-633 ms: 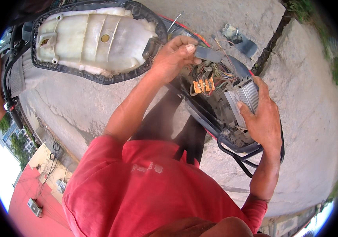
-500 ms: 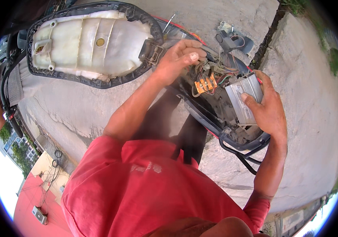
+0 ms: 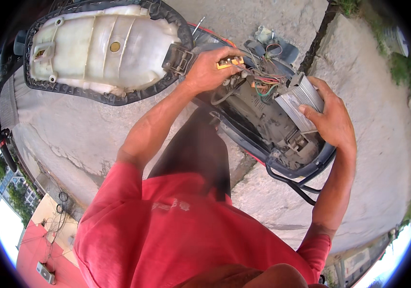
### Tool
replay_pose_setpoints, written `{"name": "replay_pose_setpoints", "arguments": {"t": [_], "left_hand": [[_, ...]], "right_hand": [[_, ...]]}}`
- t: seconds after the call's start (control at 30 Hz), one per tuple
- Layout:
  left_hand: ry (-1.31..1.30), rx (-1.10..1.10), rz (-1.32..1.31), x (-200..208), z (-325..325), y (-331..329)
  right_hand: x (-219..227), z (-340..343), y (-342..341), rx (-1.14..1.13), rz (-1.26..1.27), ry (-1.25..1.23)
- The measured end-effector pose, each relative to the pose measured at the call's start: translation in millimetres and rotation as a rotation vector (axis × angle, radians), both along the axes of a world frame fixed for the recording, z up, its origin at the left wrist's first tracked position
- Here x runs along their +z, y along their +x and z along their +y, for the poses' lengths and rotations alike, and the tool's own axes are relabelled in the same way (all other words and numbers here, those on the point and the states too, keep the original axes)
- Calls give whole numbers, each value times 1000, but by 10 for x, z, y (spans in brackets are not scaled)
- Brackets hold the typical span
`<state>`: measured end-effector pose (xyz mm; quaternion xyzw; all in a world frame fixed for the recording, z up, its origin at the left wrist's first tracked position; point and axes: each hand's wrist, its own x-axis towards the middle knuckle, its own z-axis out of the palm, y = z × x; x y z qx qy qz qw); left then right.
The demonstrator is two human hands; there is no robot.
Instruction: The person works on the internal electrical components of a motorbike, using a screwdriver to remove a cover and then manipulating various wires and a silver electronic module by hand.
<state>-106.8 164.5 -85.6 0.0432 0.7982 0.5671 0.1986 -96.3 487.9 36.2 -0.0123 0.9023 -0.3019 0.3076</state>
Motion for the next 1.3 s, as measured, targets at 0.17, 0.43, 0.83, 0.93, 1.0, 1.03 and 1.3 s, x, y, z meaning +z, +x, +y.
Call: {"name": "replay_pose_setpoints", "arguments": {"t": [0.17, 0.43, 0.83, 0.93, 1.0, 1.03, 1.3], "left_hand": [[-56, 89, 76, -221, 56, -88], [-49, 58, 124, -313, -17, -140], [116, 20, 279, -588, -101, -105], [108, -14, 316, -571, -114, -107], [117, -22, 307, -556, -98, -115], [120, -22, 307, -558, -100, -111], [71, 3, 430, -531, -226, 9]], "right_hand": [[-99, 23, 32, 10, 136, 41], [-233, -23, 0, 28, 337, 185], [-519, 102, 23, -49, 367, 142], [-630, 165, -1, -47, 431, 205], [-714, 217, 7, -52, 493, 252], [-718, 240, -12, -51, 470, 267], [-527, -180, 213, -2, 482, 326]]}}
